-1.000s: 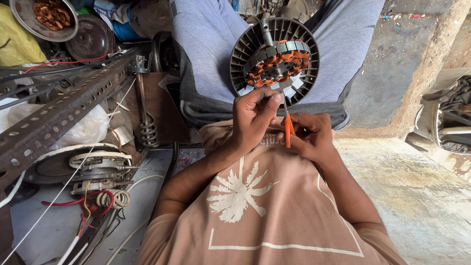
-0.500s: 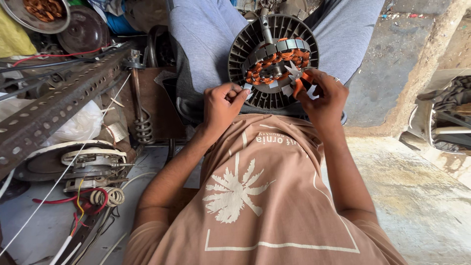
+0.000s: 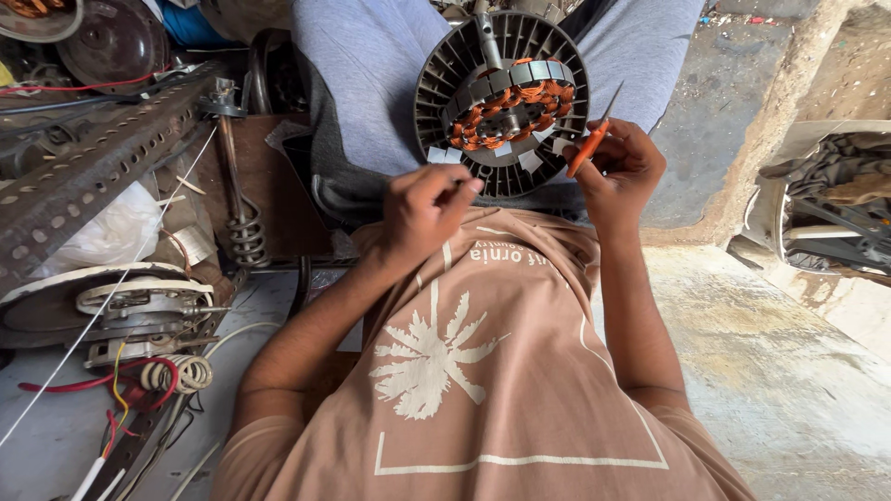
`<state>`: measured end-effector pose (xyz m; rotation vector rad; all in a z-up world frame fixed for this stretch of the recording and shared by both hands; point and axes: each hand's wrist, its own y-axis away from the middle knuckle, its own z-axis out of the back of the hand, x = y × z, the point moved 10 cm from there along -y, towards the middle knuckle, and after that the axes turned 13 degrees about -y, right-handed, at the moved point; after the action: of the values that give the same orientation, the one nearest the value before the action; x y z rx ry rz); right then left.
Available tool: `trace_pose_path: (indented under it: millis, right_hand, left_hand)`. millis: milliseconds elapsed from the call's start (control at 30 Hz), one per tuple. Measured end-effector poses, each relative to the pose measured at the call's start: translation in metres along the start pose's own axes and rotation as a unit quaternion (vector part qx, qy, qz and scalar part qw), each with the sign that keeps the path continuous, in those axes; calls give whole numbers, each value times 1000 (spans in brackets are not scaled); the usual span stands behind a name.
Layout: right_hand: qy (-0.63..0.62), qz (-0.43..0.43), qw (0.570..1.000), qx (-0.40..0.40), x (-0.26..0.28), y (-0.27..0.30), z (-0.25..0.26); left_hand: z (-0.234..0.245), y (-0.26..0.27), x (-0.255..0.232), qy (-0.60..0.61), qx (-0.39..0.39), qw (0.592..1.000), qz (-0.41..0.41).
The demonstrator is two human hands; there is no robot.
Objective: The person is repairing a motor stator by hand. They use a screwdriver to adjust the copper windings and insert small white insulating pieces into the slots of the stator. The person repeatedly rotates the stator to access different sections while working.
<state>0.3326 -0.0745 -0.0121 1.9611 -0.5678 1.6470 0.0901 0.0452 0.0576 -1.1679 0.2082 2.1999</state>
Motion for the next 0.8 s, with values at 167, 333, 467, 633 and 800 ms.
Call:
trace_pose_path:
  millis: [167,333,467,633,800]
  right_hand:
    - [-50,-15,999,-4,6,8,-4]
    - [-87,-19,996,26,7,26,-13]
    - [-62,33,997,21,11,22,-13]
    - [-13,57,998,16,19,18,-6]
    - [32,68,997,34,41,29,-11]
  left_hand:
    - [-37,-20,-27,72,71,995,9]
    - [-54,-36,-40,183,103,977,30]
    - [-50,-43,-43,98,52,994,-21]
    - [-46,-41,-43,44,23,998,-29]
    - [-46,-40,-38,22,35,999,3]
